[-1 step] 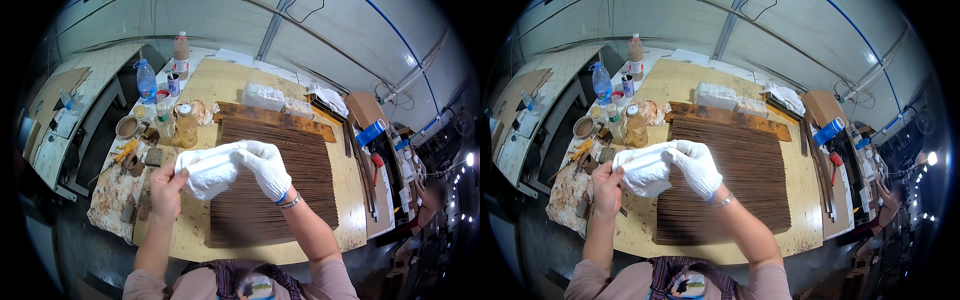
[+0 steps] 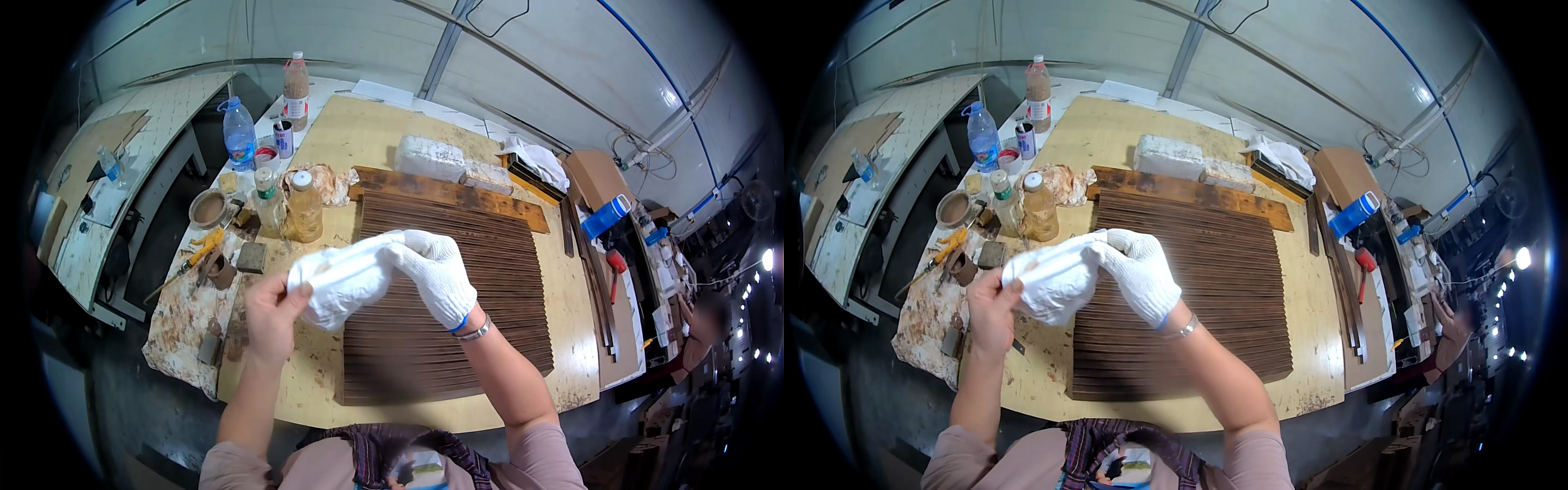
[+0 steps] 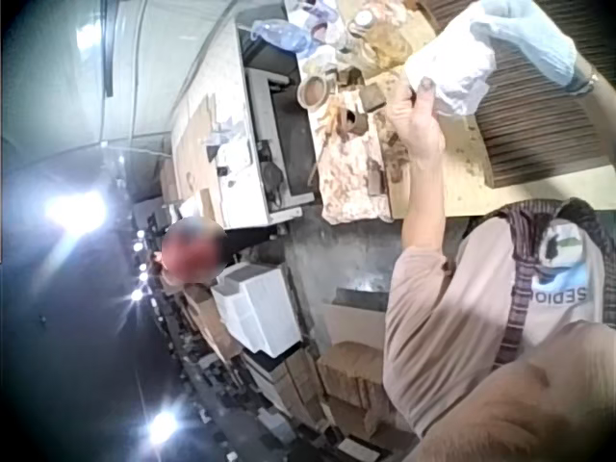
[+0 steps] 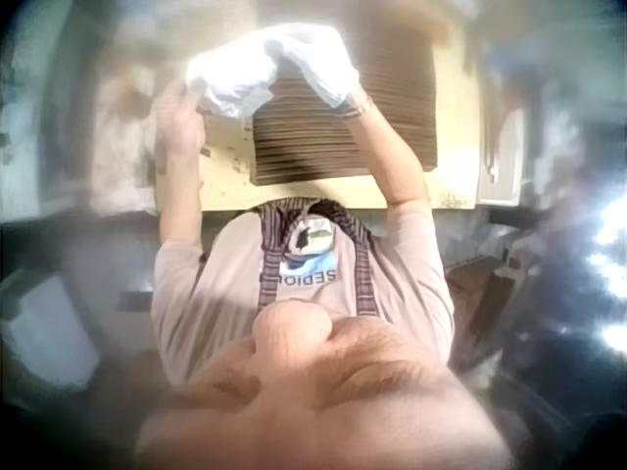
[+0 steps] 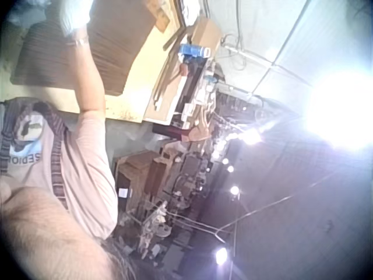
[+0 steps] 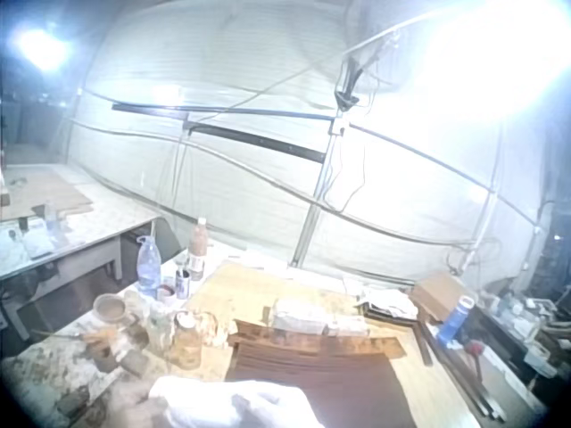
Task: The person applies liquid from a bottle onto a white cloth and wipes it over a slatted wooden panel.
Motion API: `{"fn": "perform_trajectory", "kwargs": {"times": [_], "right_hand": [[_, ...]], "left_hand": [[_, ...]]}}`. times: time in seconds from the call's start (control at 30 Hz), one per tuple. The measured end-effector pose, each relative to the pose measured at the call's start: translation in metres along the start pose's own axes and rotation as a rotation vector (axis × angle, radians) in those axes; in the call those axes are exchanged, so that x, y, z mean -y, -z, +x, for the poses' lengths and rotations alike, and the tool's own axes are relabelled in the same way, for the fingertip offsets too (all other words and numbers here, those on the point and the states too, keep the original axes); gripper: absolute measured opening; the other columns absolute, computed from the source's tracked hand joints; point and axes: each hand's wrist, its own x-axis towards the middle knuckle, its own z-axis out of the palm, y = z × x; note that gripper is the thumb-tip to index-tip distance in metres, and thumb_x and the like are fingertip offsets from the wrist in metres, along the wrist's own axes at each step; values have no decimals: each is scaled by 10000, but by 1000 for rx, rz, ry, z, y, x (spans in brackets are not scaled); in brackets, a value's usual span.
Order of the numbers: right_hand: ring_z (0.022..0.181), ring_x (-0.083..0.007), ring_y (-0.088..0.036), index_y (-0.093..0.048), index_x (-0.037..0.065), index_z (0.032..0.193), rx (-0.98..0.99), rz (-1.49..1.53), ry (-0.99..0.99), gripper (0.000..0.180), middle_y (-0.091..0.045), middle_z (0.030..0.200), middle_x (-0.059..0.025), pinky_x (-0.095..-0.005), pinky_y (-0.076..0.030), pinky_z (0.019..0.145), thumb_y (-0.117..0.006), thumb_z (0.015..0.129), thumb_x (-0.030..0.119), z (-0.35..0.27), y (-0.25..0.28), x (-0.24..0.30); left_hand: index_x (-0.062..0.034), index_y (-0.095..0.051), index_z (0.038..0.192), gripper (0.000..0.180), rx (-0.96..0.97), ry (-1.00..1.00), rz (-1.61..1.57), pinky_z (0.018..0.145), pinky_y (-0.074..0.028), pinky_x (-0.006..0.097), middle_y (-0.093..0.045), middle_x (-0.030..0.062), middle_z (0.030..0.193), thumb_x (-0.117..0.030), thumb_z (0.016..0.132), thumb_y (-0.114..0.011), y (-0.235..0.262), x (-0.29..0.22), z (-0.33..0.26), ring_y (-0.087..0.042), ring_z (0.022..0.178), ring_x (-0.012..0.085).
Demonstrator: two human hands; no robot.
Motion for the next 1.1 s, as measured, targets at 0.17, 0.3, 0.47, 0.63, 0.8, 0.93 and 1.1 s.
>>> {"fn": "perform_trajectory", "kwargs": {"times": [0.17,0.3,0.47,0.63,0.8,0.93,1.1], "right_hand": [[708,-67,-585,-713,-18,947,-37,-286,-53,169,-667,777,-27,-243,-499,634,-662,935,143,-1,0,4],[661,-62,-575,-707,-17,898,76,-155,-146,187,-658,745,-21,-232,-475,588,-668,933,163,5,2,7],[582,-64,-558,-703,6,847,170,15,-155,212,-657,713,-24,-217,-441,540,-675,929,199,29,-9,-11],[587,-96,-580,-662,33,835,176,192,-355,141,-647,721,-23,-232,-451,550,-681,912,149,74,-12,-73],[600,-110,-588,-668,9,889,210,169,-449,131,-672,763,-61,-256,-475,564,-725,887,127,118,-21,-131],[1070,-230,-609,-519,-8,1308,35,-287,-169,693,-623,1193,-129,-339,-513,915,-862,738,187,167,-29,-188],[1261,-225,-509,-383,57,1446,67,-178,-128,962,-535,1363,-105,-344,-410,1087,-904,640,103,202,-72,-217]], "left_hand": [[-27,-641,742,155,52,-661,913,898,-457,454,-629,132,1085,-67,678,-777,6,-21,-1,-563,1059,347],[-17,-566,709,186,8,-711,864,972,-394,532,-585,171,1116,-85,710,-739,14,-18,1,-498,1118,398],[-25,-518,933,160,44,73,156,847,-495,329,-573,115,1110,-55,882,-666,35,27,-10,-575,1004,167],[23,-489,1339,582,-6,239,-29,866,-503,277,-657,71,1022,7,814,-740,13,75,-10,-629,968,132],[35,-682,1095,244,-78,327,-45,810,-508,261,-694,51,1034,-13,856,-694,37,108,-21,-629,909,96],[36,-591,1263,371,-337,380,-680,928,-530,363,-657,149,1206,10,893,-580,54,113,-12,-655,1071,219],[22,-480,1375,423,-319,380,-708,1020,-489,470,-597,165,1314,-135,988,-544,56,134,-4,-600,1194,311]]}}
